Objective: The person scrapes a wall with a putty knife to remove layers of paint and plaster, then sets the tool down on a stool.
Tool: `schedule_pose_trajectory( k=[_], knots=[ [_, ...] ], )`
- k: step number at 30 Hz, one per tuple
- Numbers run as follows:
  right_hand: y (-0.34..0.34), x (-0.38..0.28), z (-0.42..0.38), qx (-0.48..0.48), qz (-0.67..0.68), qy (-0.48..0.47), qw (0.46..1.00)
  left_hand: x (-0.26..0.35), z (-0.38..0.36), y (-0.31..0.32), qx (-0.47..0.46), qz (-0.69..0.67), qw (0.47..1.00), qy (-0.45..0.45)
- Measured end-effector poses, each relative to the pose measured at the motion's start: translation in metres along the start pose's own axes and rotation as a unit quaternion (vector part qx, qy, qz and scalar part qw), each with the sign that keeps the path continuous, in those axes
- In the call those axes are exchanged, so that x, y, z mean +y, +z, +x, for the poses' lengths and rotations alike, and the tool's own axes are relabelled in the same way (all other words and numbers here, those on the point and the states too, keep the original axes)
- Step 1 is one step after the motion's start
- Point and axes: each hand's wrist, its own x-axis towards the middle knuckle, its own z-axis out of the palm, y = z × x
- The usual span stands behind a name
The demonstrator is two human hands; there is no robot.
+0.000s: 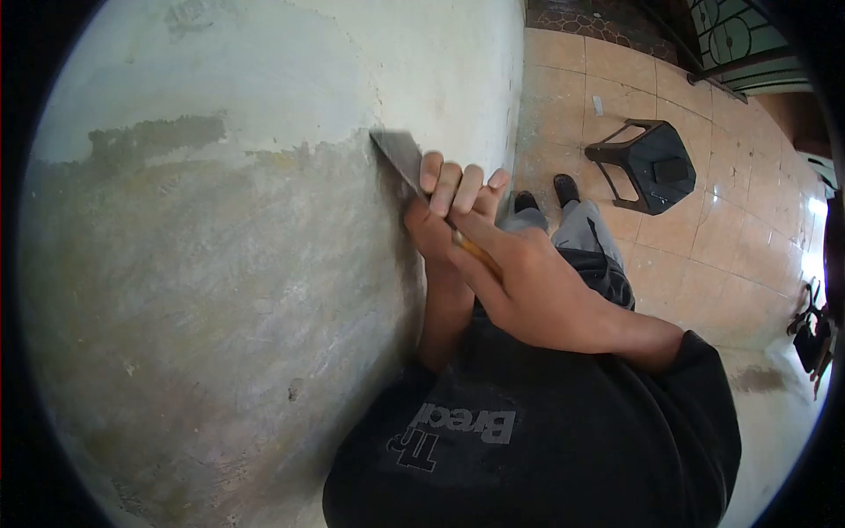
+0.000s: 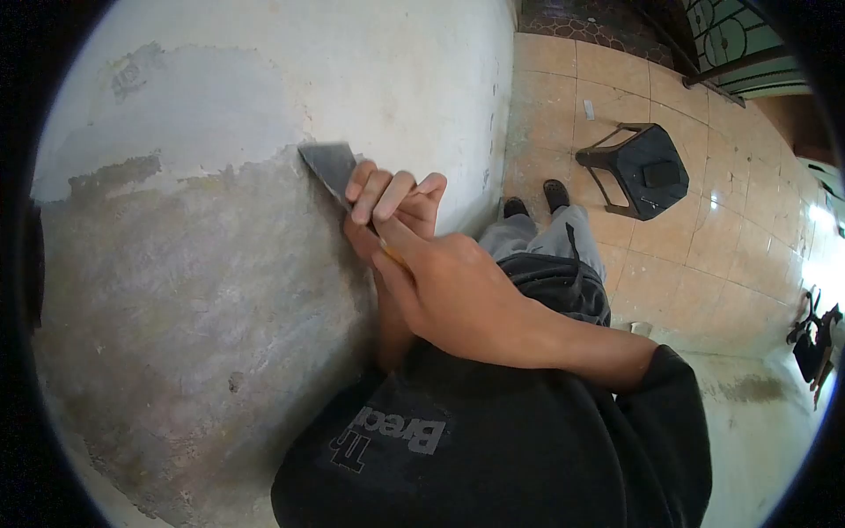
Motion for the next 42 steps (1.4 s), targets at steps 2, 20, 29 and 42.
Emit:
schedule_pose_trajectory(
  k=[2,20,29,42],
  knots=[
    [0.003,0.000,0.001,0.013,0.004,0.003,1.000,-0.002,0.003,0.001,0.015,0.012,1.000,-0.003],
    [-0.021,-0.012,-0.013,-0.093,0.019,0.014,0.995,-0.004,-0.009,0.005,-0.043,0.070,0.996,-0.013],
    [-0.026,-0.027,-0.009,-0.084,0.034,0.030,0.995,-0.007,-0.009,0.019,-0.011,0.096,0.995,0.025],
    [-0.015,-0.004,-0.023,-0.063,0.022,0.011,0.998,-0.003,-0.023,0.014,0.019,0.106,0.994,-0.006]
  ],
)
